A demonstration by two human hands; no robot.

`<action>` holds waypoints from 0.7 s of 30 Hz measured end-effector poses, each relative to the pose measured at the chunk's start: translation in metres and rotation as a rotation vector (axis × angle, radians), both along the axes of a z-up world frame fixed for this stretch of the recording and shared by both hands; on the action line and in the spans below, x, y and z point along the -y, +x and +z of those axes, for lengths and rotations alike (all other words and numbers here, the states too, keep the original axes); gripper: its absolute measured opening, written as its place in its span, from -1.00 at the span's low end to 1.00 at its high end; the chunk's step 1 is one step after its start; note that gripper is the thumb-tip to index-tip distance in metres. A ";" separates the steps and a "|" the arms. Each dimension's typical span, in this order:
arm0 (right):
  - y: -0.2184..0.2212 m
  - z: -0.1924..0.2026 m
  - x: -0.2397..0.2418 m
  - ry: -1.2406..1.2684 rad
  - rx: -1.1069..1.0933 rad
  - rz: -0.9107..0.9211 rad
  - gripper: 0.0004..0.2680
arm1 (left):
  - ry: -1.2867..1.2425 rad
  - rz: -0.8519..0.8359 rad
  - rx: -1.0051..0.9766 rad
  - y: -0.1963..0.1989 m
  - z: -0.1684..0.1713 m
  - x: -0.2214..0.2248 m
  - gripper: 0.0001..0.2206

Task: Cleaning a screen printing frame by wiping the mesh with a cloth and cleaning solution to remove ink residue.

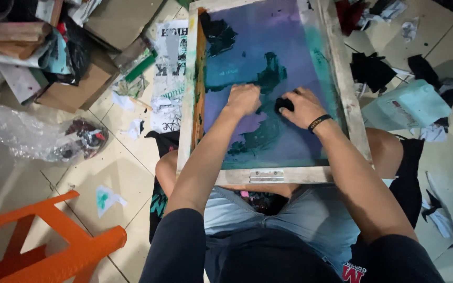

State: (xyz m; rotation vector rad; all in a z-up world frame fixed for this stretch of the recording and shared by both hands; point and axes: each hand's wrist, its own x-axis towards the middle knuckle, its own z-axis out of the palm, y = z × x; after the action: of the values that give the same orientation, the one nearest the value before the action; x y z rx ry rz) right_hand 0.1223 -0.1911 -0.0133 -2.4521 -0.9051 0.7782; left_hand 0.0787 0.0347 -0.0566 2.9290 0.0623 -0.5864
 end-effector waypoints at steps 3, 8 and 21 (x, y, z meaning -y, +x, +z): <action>-0.001 0.001 -0.001 -0.003 0.018 0.009 -0.64 | -0.345 0.144 0.027 -0.017 0.061 -0.002 -0.77; 0.002 0.009 0.000 -0.013 -0.050 0.008 -0.63 | -0.550 0.290 0.069 -0.021 0.058 -0.022 -0.72; 0.000 0.001 0.001 -0.017 0.032 0.010 -0.64 | -0.177 -0.056 -0.127 -0.077 0.096 0.042 -0.34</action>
State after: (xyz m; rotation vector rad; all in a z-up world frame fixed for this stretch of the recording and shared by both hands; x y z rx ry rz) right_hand 0.1219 -0.1918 -0.0127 -2.4831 -0.9268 0.7546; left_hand 0.0017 -0.0074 0.0397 2.7280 -0.0539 -0.7459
